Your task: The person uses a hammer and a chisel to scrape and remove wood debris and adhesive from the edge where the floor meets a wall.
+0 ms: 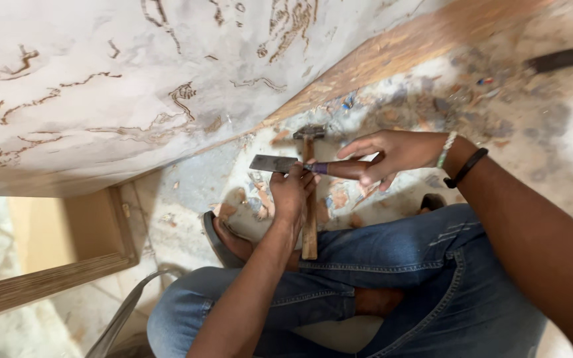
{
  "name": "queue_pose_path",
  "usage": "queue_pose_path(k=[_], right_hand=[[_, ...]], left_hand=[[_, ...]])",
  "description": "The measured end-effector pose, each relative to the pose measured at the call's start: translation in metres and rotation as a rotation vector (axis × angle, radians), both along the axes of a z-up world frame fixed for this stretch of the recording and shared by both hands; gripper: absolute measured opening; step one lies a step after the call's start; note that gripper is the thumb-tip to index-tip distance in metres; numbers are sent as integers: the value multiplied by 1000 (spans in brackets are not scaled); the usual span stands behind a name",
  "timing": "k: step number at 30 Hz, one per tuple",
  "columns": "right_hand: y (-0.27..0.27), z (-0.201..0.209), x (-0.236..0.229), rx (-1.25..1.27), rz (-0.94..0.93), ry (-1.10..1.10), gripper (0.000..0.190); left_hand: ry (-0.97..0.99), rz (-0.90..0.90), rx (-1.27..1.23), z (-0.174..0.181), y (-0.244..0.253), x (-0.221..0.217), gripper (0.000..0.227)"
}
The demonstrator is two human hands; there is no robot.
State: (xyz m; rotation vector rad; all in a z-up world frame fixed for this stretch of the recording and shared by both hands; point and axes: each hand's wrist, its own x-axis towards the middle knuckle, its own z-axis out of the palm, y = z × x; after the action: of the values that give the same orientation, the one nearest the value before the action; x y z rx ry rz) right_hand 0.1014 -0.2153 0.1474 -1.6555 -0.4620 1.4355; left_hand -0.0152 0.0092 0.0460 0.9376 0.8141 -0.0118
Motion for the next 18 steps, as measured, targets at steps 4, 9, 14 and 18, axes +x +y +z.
queue_pose_path(k=[4,9,14,18], right_hand=[[8,-28,-17,-323,258,-567,62],[-9,1,14,-345,98,-426,60],[-36,16,21,-388,-42,-389,58],[-39,-3,24,-377,-66,-399,65]], left_hand=[[-107,-112,133,4,-12,3,13],[-8,-205,299,-12,0,13,13],[-112,240,-25,-49,66,46,18],[-327,354,-301,-94,120,71,23]])
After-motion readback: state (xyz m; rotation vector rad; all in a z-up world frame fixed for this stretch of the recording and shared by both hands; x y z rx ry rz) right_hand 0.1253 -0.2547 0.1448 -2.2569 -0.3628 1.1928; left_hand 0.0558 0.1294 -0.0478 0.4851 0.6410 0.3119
